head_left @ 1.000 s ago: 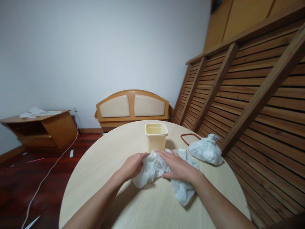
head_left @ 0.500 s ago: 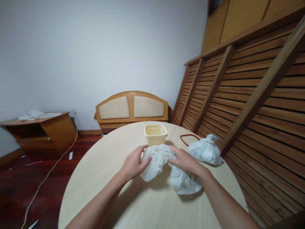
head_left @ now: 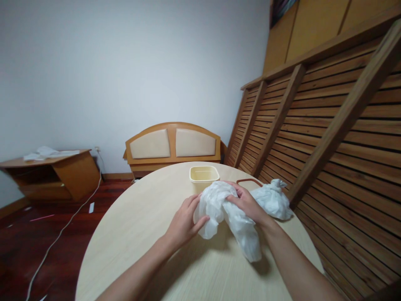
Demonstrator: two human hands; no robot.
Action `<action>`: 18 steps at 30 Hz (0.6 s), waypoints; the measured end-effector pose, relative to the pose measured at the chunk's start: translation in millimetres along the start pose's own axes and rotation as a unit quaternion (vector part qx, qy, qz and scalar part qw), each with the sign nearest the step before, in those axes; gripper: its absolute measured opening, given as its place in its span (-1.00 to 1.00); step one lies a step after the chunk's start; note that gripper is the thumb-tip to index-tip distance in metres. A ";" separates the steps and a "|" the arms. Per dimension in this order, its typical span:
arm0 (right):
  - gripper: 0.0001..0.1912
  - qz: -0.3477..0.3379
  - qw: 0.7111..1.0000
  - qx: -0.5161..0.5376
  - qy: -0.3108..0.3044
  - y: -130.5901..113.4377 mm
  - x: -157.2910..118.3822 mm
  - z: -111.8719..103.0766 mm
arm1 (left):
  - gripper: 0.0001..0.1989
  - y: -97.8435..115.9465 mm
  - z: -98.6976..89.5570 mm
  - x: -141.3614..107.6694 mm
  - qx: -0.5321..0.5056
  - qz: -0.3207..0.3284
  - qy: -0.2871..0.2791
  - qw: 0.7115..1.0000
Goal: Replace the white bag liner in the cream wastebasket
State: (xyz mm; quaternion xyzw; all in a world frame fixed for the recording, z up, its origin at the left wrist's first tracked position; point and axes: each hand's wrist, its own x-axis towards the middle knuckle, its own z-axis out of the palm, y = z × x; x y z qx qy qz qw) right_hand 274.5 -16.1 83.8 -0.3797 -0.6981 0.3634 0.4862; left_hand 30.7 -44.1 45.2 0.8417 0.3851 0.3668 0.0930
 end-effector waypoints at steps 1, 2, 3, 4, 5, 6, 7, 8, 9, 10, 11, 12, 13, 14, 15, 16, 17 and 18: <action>-0.57 -0.003 1.000 -0.009 0.019 -1.9 2.3 -1.3 | -0.34 0.0 0.0 -0.4 -0.003 0.005 0.008 1.000; -0.61 -0.011 0.999 -0.023 0.038 -4.6 5.0 -3.7 | -0.27 0.0 -0.2 -0.8 -0.006 0.010 0.016 1.000; -0.64 -0.021 0.997 -0.041 0.056 -8.4 8.0 -7.2 | -0.22 0.1 -0.5 -1.2 -0.009 0.013 0.022 1.000; -0.67 -0.033 0.995 -0.063 0.074 -13.1 11.3 -11.6 | -0.20 -0.1 -0.9 -1.4 -0.013 0.013 0.026 1.000; -0.68 -0.046 0.991 -0.089 0.093 -18.7 15.1 -16.6 | -0.22 -0.7 -1.1 -1.5 -0.015 0.008 0.026 1.000; -0.68 -0.060 0.985 -0.116 0.117 -25.0 19.1 -22.0 | -0.26 -2.0 -1.0 -1.5 -0.017 -0.001 0.025 1.000; -0.67 -0.070 0.977 -0.145 0.139 -31.9 23.5 -27.2 | -0.30 -4.3 -0.6 -1.4 -0.016 -0.012 0.022 1.000; -0.65 -0.079 0.969 -0.174 0.158 -39.3 28.2 -32.0 | -0.33 -7.6 0.4 -1.4 -0.013 -0.024 0.020 0.999; -0.64 -0.090 0.959 -0.202 0.174 -46.8 33.2 -36.1 | -0.35 -12.2 2.0 -1.5 -0.007 -0.039 0.017 0.999; -0.63 -0.101 0.949 -0.229 0.191 -54.3 38.6 -39.4 | -0.36 -17.6 4.3 -1.9 0.001 -0.055 0.013 0.998; -0.62 -0.114 0.939 -0.253 0.203 -61.6 44.2 -41.9 | -0.37 -23.8 7.1 -2.7 0.013 -0.072 0.006 0.997; -0.62 -0.127 0.930 -0.273 0.208 -68.4 50.2 -43.5 | -0.37 -30.2 10.3 -3.8 0.026 -0.091 -0.003 0.995; -0.61 -0.139 0.921 -0.292 0.215 -74.5 56.6 -44.6 | -0.38 -36.4 13.8 -5.3 0.040 -0.109 -0.017 0.993; -0.61 -0.151 0.913 -0.309 0.221 -79.6 63.4 -45.2 | -0.40 -41.9 17.4 -7.0 0.053 -0.123 -0.035 0.990; -0.61 -0.160 0.905 -0.323 0.225 -83.7 70.6 -45.3 | -0.42 -46.4 20.9 -8.7 0.066 -0.132 -0.054 0.988; -0.61 -0.164 0.899 -0.335 0.229 -86.5 78.0 -45.2 | -0.45 -49.6 24.2 -10.2 0.077 -0.136 -0.072 0.985; -0.61 -0.167 0.895 -0.346 0.228 -88.2 85.6 -44.7 | -0.49 -51.5 27.0 -11.4 0.087 -0.139 -0.085 0.983; -0.61 -0.168 0.891 -0.356 0.225 -88.9 93.2 -43.9 | -0.54 -52.5 29.2 -12.2 0.094 -0.140 -0.093 0.981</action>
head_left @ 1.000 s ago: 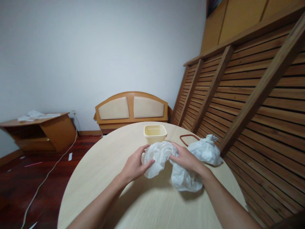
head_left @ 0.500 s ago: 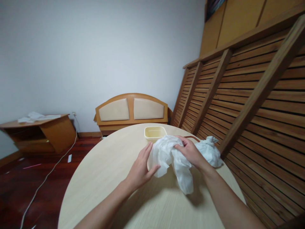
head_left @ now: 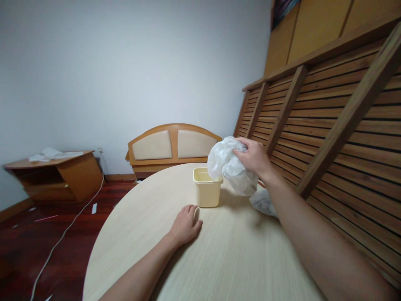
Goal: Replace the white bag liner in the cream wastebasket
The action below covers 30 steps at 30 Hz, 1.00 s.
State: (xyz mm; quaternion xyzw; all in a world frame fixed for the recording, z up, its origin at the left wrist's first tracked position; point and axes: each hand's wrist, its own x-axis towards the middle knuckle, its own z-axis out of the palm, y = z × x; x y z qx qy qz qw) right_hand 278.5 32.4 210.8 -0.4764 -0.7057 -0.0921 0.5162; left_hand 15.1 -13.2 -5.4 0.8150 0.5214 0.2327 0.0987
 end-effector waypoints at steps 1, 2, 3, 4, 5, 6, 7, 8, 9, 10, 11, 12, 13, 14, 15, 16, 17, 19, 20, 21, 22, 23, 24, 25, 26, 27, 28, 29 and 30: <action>-0.61 -0.006 1.000 -0.009 -0.007 0.3 5.7 4.7 | -0.59 0.1 1.7 -0.1 0.006 0.000 -0.003 1.000; -0.60 -0.013 1.000 -0.018 -0.017 0.6 10.6 9.8 | -0.63 0.4 2.7 0.0 0.010 0.000 -0.002 1.000; -0.59 -0.022 0.999 -0.030 -0.032 0.8 14.6 15.1 | -0.66 0.7 3.1 0.2 0.012 0.002 -0.001 1.000; -0.58 -0.031 0.997 -0.043 -0.050 0.7 17.7 20.3 | -0.68 0.5 3.0 0.6 0.013 0.005 -0.001 1.000; -0.57 -0.041 0.995 -0.057 -0.072 0.3 20.0 25.4 | -0.68 -0.3 2.5 1.2 0.013 0.010 -0.002 1.000; -0.57 -0.050 0.992 -0.072 -0.095 -0.6 21.4 30.3 | -0.68 -1.8 1.7 1.7 0.012 0.017 -0.004 1.000; -0.57 -0.057 0.987 -0.089 -0.117 -1.8 22.2 34.8 | -0.68 -3.9 0.8 2.3 0.010 0.025 -0.007 1.000; -0.57 -0.063 0.983 -0.104 -0.137 -3.2 22.5 39.1 | -0.68 -6.5 -0.2 2.8 0.007 0.032 -0.010 0.999; -0.58 -0.065 0.979 -0.116 -0.153 -4.7 22.3 43.2 | -0.68 -9.3 -1.1 3.3 0.003 0.039 -0.013 0.999; -0.58 -0.070 0.975 -0.128 -0.169 -6.2 21.7 47.2 | -0.68 -12.2 -2.0 3.6 -0.001 0.045 -0.015 0.999; -0.57 -0.077 0.969 -0.140 -0.186 -7.5 20.9 51.1 | -0.67 -14.9 -2.7 3.9 -0.006 0.051 -0.017 0.999; -0.57 -0.087 0.963 -0.151 -0.205 -8.6 19.9 55.0 | -0.67 -17.3 -3.2 4.2 -0.011 0.056 -0.018 0.998; -0.57 -0.098 0.956 -0.160 -0.224 -9.5 18.8 58.9 | -0.67 -19.3 -3.5 4.5 -0.016 0.059 -0.019 0.998; -0.57 -0.108 0.949 -0.167 -0.244 -10.1 17.6 62.8 | -0.67 -20.9 -3.7 4.8 -0.021 0.062 -0.020 0.998; -0.57 -0.118 0.942 -0.173 -0.263 -10.6 16.2 66.7 | -0.67 -22.2 -3.7 5.1 -0.025 0.064 -0.021 0.997; -0.57 -0.125 0.935 -0.177 -0.281 -10.9 14.8 70.4 | -0.67 -23.1 -3.5 5.6 -0.028 0.065 -0.023 0.997; -0.58 -0.129 0.929 -0.178 -0.296 -11.2 13.3 74.0 | -0.67 -23.7 -3.3 6.0 -0.031 0.066 -0.024 0.997; -0.59 -0.139 0.916 -0.182 -0.330 -11.4 9.9 80.7 | -0.66 -24.6 -2.9 7.0 -0.035 0.066 -0.028 0.997; -0.60 -0.143 0.909 -0.183 -0.347 -11.4 8.2 83.8 | -0.66 -24.9 -2.7 7.3 -0.036 0.066 -0.030 0.997; -0.61 -0.146 0.902 -0.182 -0.363 -11.3 6.3 86.5 | -0.65 -25.2 -2.5 7.6 -0.037 0.066 -0.031 0.997; -0.62 -0.149 0.896 -0.180 -0.378 -11.2 4.4 89.0 | -0.65 -25.4 -2.4 7.6 -0.038 0.065 -0.032 0.997; -0.63 -0.150 0.891 -0.177 -0.391 -11.0 2.5 91.2 | -0.65 -25.7 -2.3 7.6 -0.039 0.065 -0.033 0.997; -0.63 -0.150 0.886 -0.172 -0.404 -10.8 0.5 92.9 | -0.65 -25.9 -2.2 7.5 -0.040 0.065 -0.033 0.997; -0.62 -0.150 0.882 -0.168 -0.415 -10.7 -1.6 94.2 | -0.65 -26.1 -2.0 7.3 -0.041 0.064 -0.033 0.997; -0.59 -0.150 0.878 -0.164 -0.424 -10.7 -3.6 95.0 | -0.65 -26.2 -1.9 7.2 -0.042 0.064 -0.033 0.996; -0.53 -0.151 0.876 -0.159 -0.430 -10.8 -5.6 95.1 | -0.65 -26.3 -1.8 7.1 -0.044 0.065 -0.032 0.996; -0.46 -0.152 0.874 -0.155 -0.434 -11.2 -7.6 94.7 | -0.65 -26.3 -1.6 7.1 -0.045 0.065 -0.032 0.996; -0.39 -0.154 0.873 -0.151 -0.437 -11.8 -9.6 93.7 | -0.64 -26.3 -1.5 7.2 -0.047 0.065 -0.032 0.996; -0.34 -0.157 0.872 -0.148 -0.439 -12.7 -11.6 92.3 | -0.64 -26.3 -1.4 7.4 -0.048 0.064 -0.032 0.996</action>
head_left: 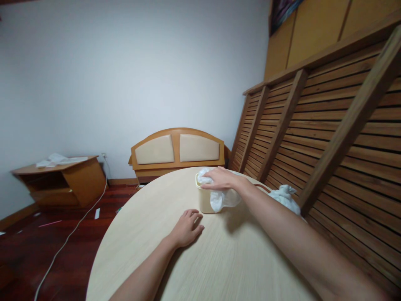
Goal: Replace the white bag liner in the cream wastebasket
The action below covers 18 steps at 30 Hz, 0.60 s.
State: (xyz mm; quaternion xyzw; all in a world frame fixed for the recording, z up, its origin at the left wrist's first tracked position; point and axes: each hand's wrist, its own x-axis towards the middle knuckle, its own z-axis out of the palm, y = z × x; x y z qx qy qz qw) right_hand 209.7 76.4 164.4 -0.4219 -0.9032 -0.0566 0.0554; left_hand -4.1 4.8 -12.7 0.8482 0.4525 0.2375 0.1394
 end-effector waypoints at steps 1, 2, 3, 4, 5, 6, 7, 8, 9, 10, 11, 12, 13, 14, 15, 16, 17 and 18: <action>-0.32 -0.004 1.000 0.001 -0.003 -1.6 -2.3 0.0 | -0.65 0.0 0.1 0.2 -0.002 0.000 0.001 1.000; -0.32 -0.008 1.000 0.002 -0.007 -3.4 -4.7 -0.2 | -0.65 0.0 0.2 0.4 -0.003 -0.001 0.002 1.000; -0.35 -0.012 1.000 0.002 -0.012 -5.4 -6.9 -0.5 | -0.65 0.0 0.3 0.5 -0.005 -0.001 0.003 1.000; -0.41 -0.015 1.000 0.001 -0.019 -7.4 -9.0 -0.8 | -0.66 0.1 0.4 0.5 -0.007 -0.001 0.005 1.000; -0.47 -0.019 1.000 0.000 -0.025 -9.5 -10.9 -1.1 | -0.66 0.2 0.5 0.5 -0.008 -0.001 0.008 1.000; -0.53 -0.022 0.999 0.000 -0.031 -11.5 -12.4 -1.3 | -0.66 0.3 0.6 0.3 -0.010 -0.001 0.011 1.000; -0.58 -0.024 0.999 -0.001 -0.036 -13.3 -13.7 -1.5 | -0.67 0.6 0.7 0.1 -0.012 0.000 0.014 1.000; -0.63 -0.027 0.999 -0.002 -0.040 -14.9 -14.8 -1.7 | -0.67 1.0 0.8 0.0 -0.015 0.000 0.018 1.000; -0.66 -0.030 0.999 -0.002 -0.044 -16.1 -15.8 -2.0 | -0.68 1.5 0.8 0.0 -0.017 0.001 0.022 1.000; -0.67 -0.034 0.998 -0.001 -0.047 -16.9 -16.8 -2.4 | -0.70 2.1 0.8 0.2 -0.020 0.000 0.028 0.999; -0.68 -0.038 0.998 0.000 -0.050 -17.3 -17.8 -2.9 | -0.70 2.6 0.7 0.6 -0.023 -0.003 0.038 0.999; -0.69 -0.042 0.998 0.001 -0.053 -17.6 -19.1 -3.6 | -0.71 3.1 0.4 1.4 -0.026 -0.010 0.053 0.998; -0.70 -0.047 0.997 0.002 -0.055 -17.7 -20.8 -4.3 | -0.70 3.5 -0.2 2.4 -0.029 -0.019 0.072 0.997; -0.71 -0.052 0.997 0.004 -0.058 -18.1 -22.9 -5.2 | -0.69 3.9 -1.1 3.6 -0.031 -0.030 0.094 0.995; -0.71 -0.058 0.997 0.006 -0.060 -18.9 -25.5 -6.1 | -0.67 4.3 -2.4 4.9 -0.034 -0.040 0.120 0.991; -0.71 -0.063 0.996 0.008 -0.062 -20.4 -28.6 -7.1 | -0.64 4.9 -4.1 6.2 -0.042 -0.044 0.151 0.987; -0.71 -0.069 0.996 0.010 -0.063 -22.9 -32.2 -8.1 | -0.60 5.9 -6.1 7.1 -0.052 -0.039 0.184 0.981; -0.70 -0.074 0.995 0.012 -0.065 -26.3 -36.2 -9.1 | -0.54 7.5 -8.5 7.6 -0.065 -0.025 0.215 0.974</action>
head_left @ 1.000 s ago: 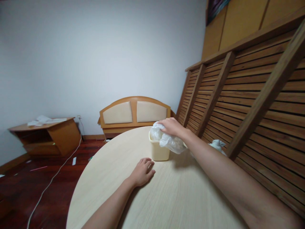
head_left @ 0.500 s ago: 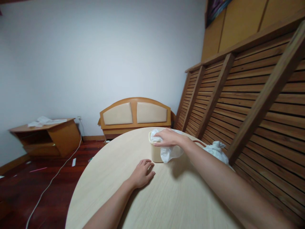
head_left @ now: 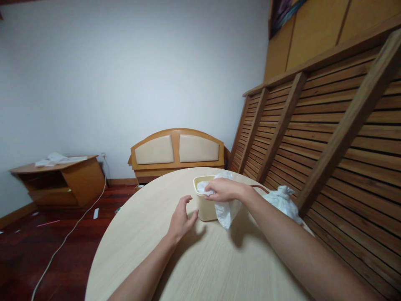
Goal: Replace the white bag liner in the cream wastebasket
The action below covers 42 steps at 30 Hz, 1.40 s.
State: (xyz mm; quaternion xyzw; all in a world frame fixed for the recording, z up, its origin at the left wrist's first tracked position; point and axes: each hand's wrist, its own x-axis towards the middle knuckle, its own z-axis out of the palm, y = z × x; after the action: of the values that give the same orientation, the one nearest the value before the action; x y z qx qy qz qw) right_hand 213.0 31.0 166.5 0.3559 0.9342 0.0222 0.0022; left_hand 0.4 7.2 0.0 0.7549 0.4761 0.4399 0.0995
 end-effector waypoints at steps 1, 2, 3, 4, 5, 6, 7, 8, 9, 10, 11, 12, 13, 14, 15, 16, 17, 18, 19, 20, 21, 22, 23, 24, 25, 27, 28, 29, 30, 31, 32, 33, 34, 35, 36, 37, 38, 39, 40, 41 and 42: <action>-0.69 -0.005 1.000 0.003 0.000 -5.0 -3.6 -0.4 | -0.46 2.7 -2.0 1.0 -0.018 0.021 0.025 0.999; -0.69 -0.011 1.000 0.006 0.002 -10.9 -7.2 -0.8 | -0.38 6.1 -4.1 1.5 -0.036 0.046 0.042 0.997; -0.68 -0.015 1.000 0.012 0.005 -17.2 -10.8 -1.4 | -0.31 10.2 -6.2 1.7 -0.050 0.071 0.050 0.995; -0.69 -0.019 1.000 0.020 0.009 -23.7 -14.3 -2.3 | -0.25 14.8 -8.0 1.5 -0.060 0.095 0.048 0.993; -0.70 -0.020 0.999 0.031 0.013 -29.6 -17.9 -3.5 | -0.20 19.4 -9.4 1.0 -0.067 0.113 0.041 0.990; -0.71 -0.021 0.998 0.047 0.019 -34.6 -21.6 -5.3 | -0.18 23.7 -10.3 0.3 -0.073 0.126 0.034 0.989; -0.70 -0.022 0.997 0.069 0.028 -38.3 -25.7 -7.5 | -0.18 27.4 -10.8 -0.5 -0.077 0.135 0.027 0.988; -0.67 -0.023 0.994 0.096 0.041 -40.2 -30.2 -10.2 | -0.19 30.4 -10.9 -1.4 -0.078 0.139 0.021 0.987; -0.64 -0.023 0.990 0.129 0.059 -40.2 -35.2 -13.1 | -0.21 32.7 -11.0 -2.3 -0.078 0.141 0.017 0.987; -0.61 -0.019 0.983 0.162 0.082 -38.4 -40.6 -15.9 | -0.23 34.7 -11.4 -3.1 -0.076 0.142 0.015 0.987; -0.58 -0.011 0.975 0.194 0.108 -35.0 -46.3 -18.5 | -0.25 36.9 -12.2 -3.7 -0.074 0.143 0.019 0.987; -0.57 0.000 0.967 0.220 0.132 -30.2 -52.1 -20.4 | -0.27 39.7 -13.9 -4.0 -0.073 0.149 0.029 0.986; -0.57 0.015 0.959 0.239 0.153 -24.6 -57.7 -21.6 | -0.29 43.9 -16.6 -3.8 -0.072 0.160 0.048 0.983; -0.59 0.030 0.952 0.251 0.170 -18.5 -62.8 -21.8 | -0.32 50.0 -20.3 -3.1 -0.071 0.176 0.071 0.979; -0.61 0.042 0.947 0.260 0.183 -12.4 -67.2 -21.0 | -0.35 58.1 -25.0 -1.7 -0.069 0.199 0.094 0.973; -0.63 0.052 0.943 0.265 0.193 -6.5 -70.8 -19.4 | -0.38 68.4 -30.5 0.5 -0.064 0.226 0.114 0.965; -0.65 0.059 0.940 0.270 0.199 -1.2 -73.5 -17.1 | -0.41 80.5 -36.3 3.3 -0.057 0.252 0.114 0.959; -0.66 0.065 0.938 0.273 0.203 3.5 -75.6 -14.5 | -0.43 93.7 -42.0 6.8 -0.044 0.285 0.089 0.953; -0.67 0.071 0.937 0.276 0.203 7.6 -77.0 -11.8 | -0.47 107.3 -47.2 10.8 -0.014 0.311 0.031 0.950; -0.66 0.078 0.936 0.280 0.200 11.1 -78.2 -9.4 | -0.50 120.5 -51.5 15.2 0.022 0.342 -0.035 0.939; -0.65 0.087 0.935 0.285 0.192 14.3 -79.2 -7.4 | -0.53 132.3 -54.6 20.0 0.057 0.356 -0.095 0.928; -0.63 0.097 0.935 0.290 0.182 17.1 -80.2 -5.8 | -0.57 142.2 -56.5 24.7 0.090 0.358 -0.135 0.919; -0.62 0.109 0.935 0.292 0.172 19.8 -81.4 -4.8 | -0.59 149.7 -57.2 29.4 0.120 0.353 -0.154 0.915; -0.61 0.120 0.935 0.291 0.161 22.2 -82.7 -4.1 | -0.59 154.9 -57.1 33.8 0.146 0.339 -0.163 0.915; -0.60 0.131 0.937 0.286 0.152 24.5 -84.0 -3.6 | -0.58 158.0 -56.3 37.7 0.168 0.321 -0.164 0.918; -0.60 0.146 0.942 0.269 0.135 28.3 -86.5 -2.9 | -0.55 158.9 -53.8 43.7 0.198 0.279 -0.157 0.926; -0.59 0.151 0.945 0.261 0.127 29.7 -87.3 -2.5 | -0.54 157.7 -52.5 45.7 0.206 0.260 -0.155 0.931; -0.58 0.154 0.947 0.256 0.119 30.9 -87.8 -2.0 | -0.54 155.9 -51.2 47.0 0.209 0.244 -0.153 0.935; -0.57 0.157 0.948 0.253 0.109 31.7 -88.0 -1.4 | -0.53 153.8 -50.0 47.8 0.209 0.232 -0.153 0.938; -0.57 0.160 0.949 0.251 0.102 32.3 -87.8 -0.7 | -0.54 151.6 -48.8 48.1 0.207 0.225 -0.155 0.939; -0.58 0.162 0.950 0.249 0.097 32.8 -87.3 -0.1 | -0.54 149.5 -47.6 48.2 0.205 0.221 -0.157 0.940; -0.60 0.162 0.951 0.246 0.097 33.1 -86.5 0.6 | -0.53 147.4 -46.5 48.0 0.203 0.220 -0.159 0.941; -0.63 0.159 0.951 0.245 0.101 33.3 -85.5 1.2 | -0.53 145.6 -45.5 47.9 0.199 0.220 -0.162 0.941; -0.66 0.154 0.951 0.246 0.107 33.5 -84.4 1.7 | -0.52 143.9 -44.6 47.7 0.194 0.218 -0.164 0.942; -0.69 0.149 0.950 0.250 0.112 33.7 -83.3 2.1 | -0.52 142.5 -44.0 47.6 0.185 0.214 -0.164 0.945; -0.70 0.144 0.948 0.257 0.115 33.9 -82.2 2.5 | -0.52 141.5 -43.7 47.5 0.173 0.209 -0.164 0.948; -0.70 0.143 0.946 0.267 0.115 34.1 -81.1 3.0 | -0.53 140.9 -43.7 47.5 0.158 0.202 -0.165 0.952; -0.70 0.146 0.943 0.277 0.115 34.6 -80.3 3.8 | -0.54 140.6 -44.1 47.5 0.143 0.195 -0.166 0.956; -0.69 0.151 0.939 0.285 0.116 35.2 -79.6 4.9 | -0.55 140.6 -44.7 47.4 0.128 0.187 -0.169 0.959; -0.68 0.158 0.936 0.291 0.120 36.1 -79.3 6.5 | -0.55 140.9 -45.5 47.3 0.115 0.182 -0.171 0.961; -0.68 0.166 0.932 0.296 0.123 37.2 -79.2 8.4 | -0.55 141.1 -46.2 47.3 0.104 0.178 -0.176 0.963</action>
State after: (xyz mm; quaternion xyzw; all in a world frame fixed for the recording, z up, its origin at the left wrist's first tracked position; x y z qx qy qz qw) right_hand 297.0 6.4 158.8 0.4846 0.8190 -0.2119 -0.2223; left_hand 61.9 -41.4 134.6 0.8992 0.3518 0.2592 0.0224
